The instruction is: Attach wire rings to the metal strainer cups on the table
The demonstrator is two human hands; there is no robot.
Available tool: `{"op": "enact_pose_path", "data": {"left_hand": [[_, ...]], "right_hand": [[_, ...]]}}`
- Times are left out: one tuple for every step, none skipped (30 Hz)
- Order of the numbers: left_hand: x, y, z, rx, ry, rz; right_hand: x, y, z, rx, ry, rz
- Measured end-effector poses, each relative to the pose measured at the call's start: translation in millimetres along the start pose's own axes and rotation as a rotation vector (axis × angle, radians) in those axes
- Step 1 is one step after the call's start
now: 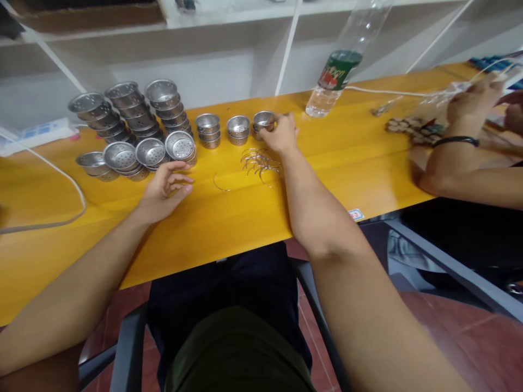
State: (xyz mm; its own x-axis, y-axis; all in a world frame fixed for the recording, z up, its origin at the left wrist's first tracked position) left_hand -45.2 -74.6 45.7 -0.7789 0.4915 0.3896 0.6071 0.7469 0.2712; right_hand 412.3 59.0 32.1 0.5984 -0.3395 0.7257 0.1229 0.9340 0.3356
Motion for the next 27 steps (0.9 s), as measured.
{"op": "enact_pose_path", "data": {"left_hand": [[0.1,0,0,-0.003,0.001,0.002],[0.1,0,1,-0.005,0.002,0.002],[0.0,0,1,-0.005,0.002,0.001],[-0.2,0,2,-0.002,0.001,-0.002],[-0.4,0,2,0.001,-0.002,-0.005],[-0.6,0,3,0.004,-0.005,-0.009],[-0.8,1,3,0.006,-0.008,-0.012],[-1.0,1,4,0.007,-0.009,-0.015],[-1.2,1,3,0.008,-0.009,-0.016],[-1.3,1,3,0.009,-0.006,-0.017],[-1.4,1,2,0.012,-0.004,-0.015],[-1.6,1,1,0.017,-0.002,-0.013],[-1.8,1,0,0.022,-0.001,-0.009],[-2.0,1,-1,0.026,-0.001,-0.005],[-2.3,1,-2,0.030,-0.001,-0.002],[-2.5,0,-3,0.032,0.001,-0.001],[-2.7,0,-4,0.034,0.004,-0.001],[-2.8,0,-5,0.035,0.007,-0.003],[-2.9,0,-5,0.038,0.009,-0.004],[-2.8,0,-5,0.039,0.010,-0.006],[-2.7,0,-5,0.039,0.010,-0.007],[-2.7,0,-5,0.039,0.010,-0.006],[-2.6,1,-6,0.039,0.011,-0.004],[-2.5,1,-6,0.037,0.012,-0.001],[-2.4,1,-6,0.037,0.014,0.001],[-2.3,0,-6,0.038,0.016,0.004],[-2.2,0,-7,0.041,0.018,0.006]], "right_hand": [[3,-1,6,-0.040,-0.012,-0.022],[7,-2,14,-0.058,-0.021,-0.046],[11,-5,25,-0.027,-0.023,-0.065],[15,-9,37,0.037,-0.027,-0.066],[17,-13,50,0.098,-0.037,-0.042],[17,-17,62,0.139,-0.060,0.003],[16,-21,72,0.166,-0.086,0.053],[13,-24,80,0.180,-0.109,0.104],[9,-26,85,0.187,-0.128,0.147],[5,-27,88,0.193,-0.138,0.179],[0,-27,89,0.198,-0.140,0.200],[-5,-26,87,0.206,-0.133,0.210],[-9,-23,84,0.214,-0.121,0.212],[-14,-21,81,0.222,-0.107,0.207],[-17,-18,77,0.229,-0.096,0.198],[-20,-16,73,0.236,-0.089,0.187],[-23,-14,69,0.243,-0.087,0.175],[-24,-12,67,0.251,-0.090,0.166],[-25,-12,65,0.256,-0.097,0.160],[-26,-12,64,0.258,-0.106,0.156],[-26,-12,64,0.257,-0.116,0.155],[-26,-12,65,0.253,-0.127,0.158],[-25,-13,66,0.249,-0.131,0.160],[-25,-14,67,0.244,-0.126,0.159],[-24,-14,68,0.240,-0.110,0.157],[-23,-14,70,0.238,-0.086,0.156],[-21,-14,71,0.237,-0.058,0.156]]}}
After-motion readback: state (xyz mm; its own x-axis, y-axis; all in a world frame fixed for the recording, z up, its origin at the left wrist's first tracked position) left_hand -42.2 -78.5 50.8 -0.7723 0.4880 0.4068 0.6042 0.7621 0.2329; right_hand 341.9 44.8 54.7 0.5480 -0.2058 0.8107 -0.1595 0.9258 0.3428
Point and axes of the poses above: each hand's wrist, its own y-axis towards the middle knuckle, its own x-axis out of the back of the hand, z = x × y, the point moved 2 cm from there along y, towards the middle knuckle, and after that the axes turned 11 degrees about z, right-handed, at the moved point
